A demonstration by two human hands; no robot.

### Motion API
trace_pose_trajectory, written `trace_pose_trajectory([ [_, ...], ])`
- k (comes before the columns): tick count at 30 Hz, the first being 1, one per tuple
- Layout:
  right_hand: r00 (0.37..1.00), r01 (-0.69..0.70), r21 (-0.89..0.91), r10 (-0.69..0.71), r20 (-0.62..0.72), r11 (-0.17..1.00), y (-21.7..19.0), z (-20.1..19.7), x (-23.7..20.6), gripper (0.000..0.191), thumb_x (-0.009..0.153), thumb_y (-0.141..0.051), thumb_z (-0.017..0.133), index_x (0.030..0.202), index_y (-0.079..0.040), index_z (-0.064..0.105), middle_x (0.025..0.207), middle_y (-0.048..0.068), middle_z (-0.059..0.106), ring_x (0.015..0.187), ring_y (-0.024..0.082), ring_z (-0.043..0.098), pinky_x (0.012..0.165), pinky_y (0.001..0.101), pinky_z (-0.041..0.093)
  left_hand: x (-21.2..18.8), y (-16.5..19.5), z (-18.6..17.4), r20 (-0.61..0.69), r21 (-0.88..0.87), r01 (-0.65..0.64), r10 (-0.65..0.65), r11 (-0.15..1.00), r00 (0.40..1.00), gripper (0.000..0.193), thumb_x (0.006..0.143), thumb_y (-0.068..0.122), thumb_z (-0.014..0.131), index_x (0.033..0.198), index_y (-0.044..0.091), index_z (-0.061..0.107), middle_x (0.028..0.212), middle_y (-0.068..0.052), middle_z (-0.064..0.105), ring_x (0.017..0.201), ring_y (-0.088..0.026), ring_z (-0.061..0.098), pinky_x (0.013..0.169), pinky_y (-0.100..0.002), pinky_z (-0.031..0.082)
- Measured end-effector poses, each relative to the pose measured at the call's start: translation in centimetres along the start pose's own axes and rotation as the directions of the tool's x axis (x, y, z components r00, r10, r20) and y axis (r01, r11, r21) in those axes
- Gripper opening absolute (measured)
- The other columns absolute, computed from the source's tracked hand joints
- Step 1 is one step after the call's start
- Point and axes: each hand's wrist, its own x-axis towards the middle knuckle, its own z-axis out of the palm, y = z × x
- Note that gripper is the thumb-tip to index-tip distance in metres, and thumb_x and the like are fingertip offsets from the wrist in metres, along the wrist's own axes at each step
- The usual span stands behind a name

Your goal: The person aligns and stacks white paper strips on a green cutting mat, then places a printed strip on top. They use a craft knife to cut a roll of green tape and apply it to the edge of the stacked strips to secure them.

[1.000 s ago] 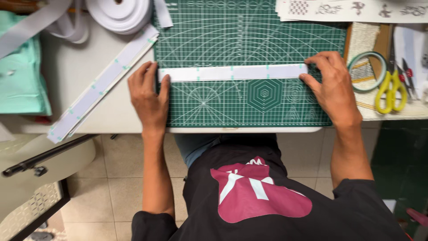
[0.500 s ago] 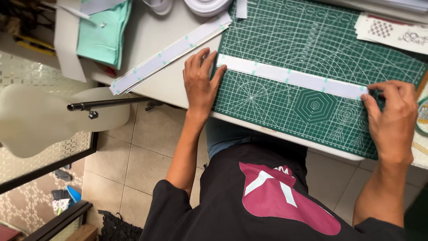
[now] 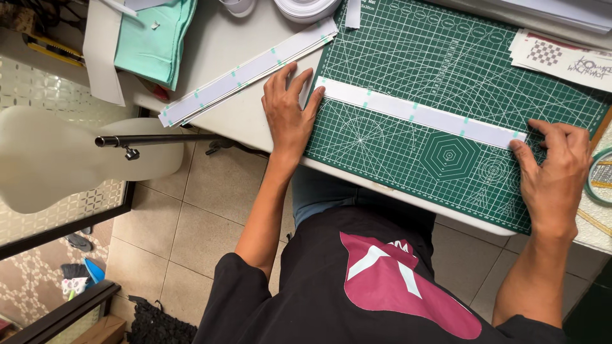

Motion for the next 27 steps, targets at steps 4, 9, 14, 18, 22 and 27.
trace_pose_trajectory([
  [4,1.000,0.017,-0.063,-0.017,-0.012,0.998,0.9,-0.1,0.5,0.024,0.111,-0.016,0.080,0.128,-0.005,0.068,0.117,0.011,0.057,0.106,0.024,0.057,0.100,0.0362,0.050,0.9,1.5,0.2,-0.027,0.024,0.028,-0.027,0.999,0.999,0.047,0.088,0.041,0.080,0.125,0.012,0.072,0.135,-0.009,0.057,0.130,-0.029,0.047,0.107,-0.047,0.037],
  [9,1.000,0.000,-0.074,-0.001,-0.018,0.997,2.1,-0.3,1.1,0.023,0.112,-0.018,0.080,0.128,-0.006,0.068,0.119,0.010,0.057,0.109,0.023,0.055,0.104,0.0370,0.049,1.9,2.3,0.6,-0.017,0.021,0.077,-0.076,0.997,0.997,0.039,0.094,0.035,0.075,0.127,0.016,0.073,0.134,-0.007,0.058,0.129,-0.027,0.048,0.107,-0.046,0.037],
  [14,0.999,-0.040,-0.037,0.039,-0.029,0.998,3.3,0.3,1.0,0.026,0.107,-0.021,0.076,0.128,-0.007,0.069,0.121,0.009,0.057,0.113,0.024,0.054,0.111,0.0394,0.046,1.9,2.2,1.0,-0.029,0.008,0.074,-0.074,0.997,0.997,0.036,0.097,0.034,0.074,0.128,0.016,0.072,0.135,-0.006,0.059,0.128,-0.026,0.049,0.108,-0.045,0.039],
  [18,0.999,-0.015,-0.058,0.012,-0.045,0.998,4.3,0.4,1.5,0.028,0.105,-0.021,0.074,0.128,-0.007,0.069,0.121,0.008,0.056,0.116,0.024,0.053,0.115,0.0406,0.043,2.5,2.4,0.9,-0.022,0.028,-0.001,0.001,1.000,1.000,0.043,0.091,0.035,0.078,0.128,0.013,0.072,0.133,-0.008,0.059,0.126,-0.027,0.050,0.105,-0.045,0.040],
  [22,0.998,-0.001,-0.048,-0.002,-0.061,0.999,5.3,-0.2,2.6,0.027,0.103,-0.019,0.074,0.127,-0.007,0.069,0.119,0.009,0.056,0.115,0.025,0.053,0.115,0.0403,0.044,3.9,3.2,0.7,-0.006,0.026,-0.029,0.029,0.999,1.000,0.042,0.090,0.033,0.081,0.125,0.012,0.072,0.134,-0.007,0.059,0.125,-0.027,0.053,0.105,-0.045,0.042],
  [27,0.998,0.018,-0.031,-0.020,-0.056,0.999,6.2,-1.2,4.4,0.026,0.104,-0.016,0.074,0.128,-0.006,0.068,0.118,0.010,0.057,0.111,0.025,0.054,0.109,0.0377,0.045,5.9,4.7,1.0,0.026,-0.056,0.027,-0.026,0.998,0.999,0.033,0.085,0.029,0.084,0.111,0.012,0.074,0.131,-0.006,0.060,0.123,-0.027,0.055,0.100,-0.046,0.043],
])
